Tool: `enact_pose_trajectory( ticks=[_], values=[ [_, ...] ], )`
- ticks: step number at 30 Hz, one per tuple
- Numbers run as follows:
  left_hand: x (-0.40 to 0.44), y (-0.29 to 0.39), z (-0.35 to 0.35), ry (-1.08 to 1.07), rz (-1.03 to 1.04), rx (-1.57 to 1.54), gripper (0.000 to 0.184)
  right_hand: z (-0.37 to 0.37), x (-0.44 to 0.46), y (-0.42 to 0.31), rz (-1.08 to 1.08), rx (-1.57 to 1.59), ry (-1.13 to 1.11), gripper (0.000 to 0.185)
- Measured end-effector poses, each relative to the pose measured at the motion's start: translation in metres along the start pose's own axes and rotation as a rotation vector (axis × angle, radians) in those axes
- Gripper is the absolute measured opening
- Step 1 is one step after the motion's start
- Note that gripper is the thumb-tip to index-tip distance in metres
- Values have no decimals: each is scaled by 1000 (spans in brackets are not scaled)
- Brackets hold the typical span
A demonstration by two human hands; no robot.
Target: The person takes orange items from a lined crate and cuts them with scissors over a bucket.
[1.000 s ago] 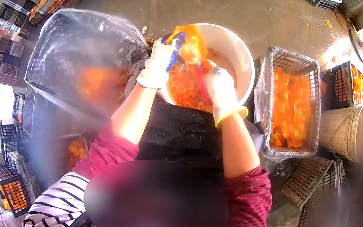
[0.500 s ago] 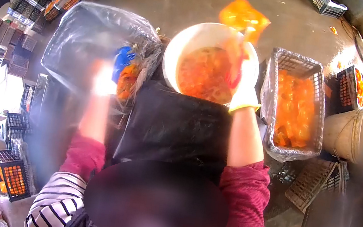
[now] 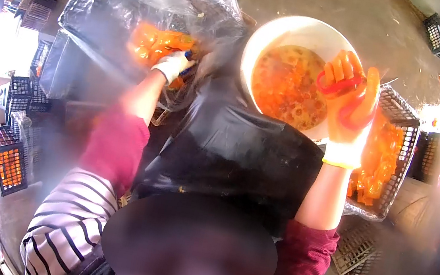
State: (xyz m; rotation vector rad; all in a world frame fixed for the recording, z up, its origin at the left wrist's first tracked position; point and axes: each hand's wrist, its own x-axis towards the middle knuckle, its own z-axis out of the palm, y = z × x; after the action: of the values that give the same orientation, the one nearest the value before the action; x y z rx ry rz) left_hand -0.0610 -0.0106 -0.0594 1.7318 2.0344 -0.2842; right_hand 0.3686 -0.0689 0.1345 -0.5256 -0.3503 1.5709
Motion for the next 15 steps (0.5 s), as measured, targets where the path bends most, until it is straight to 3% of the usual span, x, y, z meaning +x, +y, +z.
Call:
enact_pose_trajectory(
  ticks=[2, 5, 9, 12, 14, 15],
  values=[
    [-34, 38, -21, -76, -95, 120, 61, 7, 7, 5, 31, -24, -30, 45],
    [-13, 25, 0, -88, -95, 63, 59, 0, 24, 8, 155, 1, -299, 45],
    [-17, 16, -28, -159, 48, -41, 59, 22, 21, 18, 61, -151, 1, 48],
    [6, -11, -4, -172, 40, -103, 63, 0, 32, 18, 112, -108, -146, 48],
    [-15, 5, -32, -250, 55, 14, 65, 1, 32, 20, 96, -126, -139, 48],
    [-31, 8, -47, -188, 115, 122, 65, 3, 30, 20, 83, -148, -128, 48]
  ],
)
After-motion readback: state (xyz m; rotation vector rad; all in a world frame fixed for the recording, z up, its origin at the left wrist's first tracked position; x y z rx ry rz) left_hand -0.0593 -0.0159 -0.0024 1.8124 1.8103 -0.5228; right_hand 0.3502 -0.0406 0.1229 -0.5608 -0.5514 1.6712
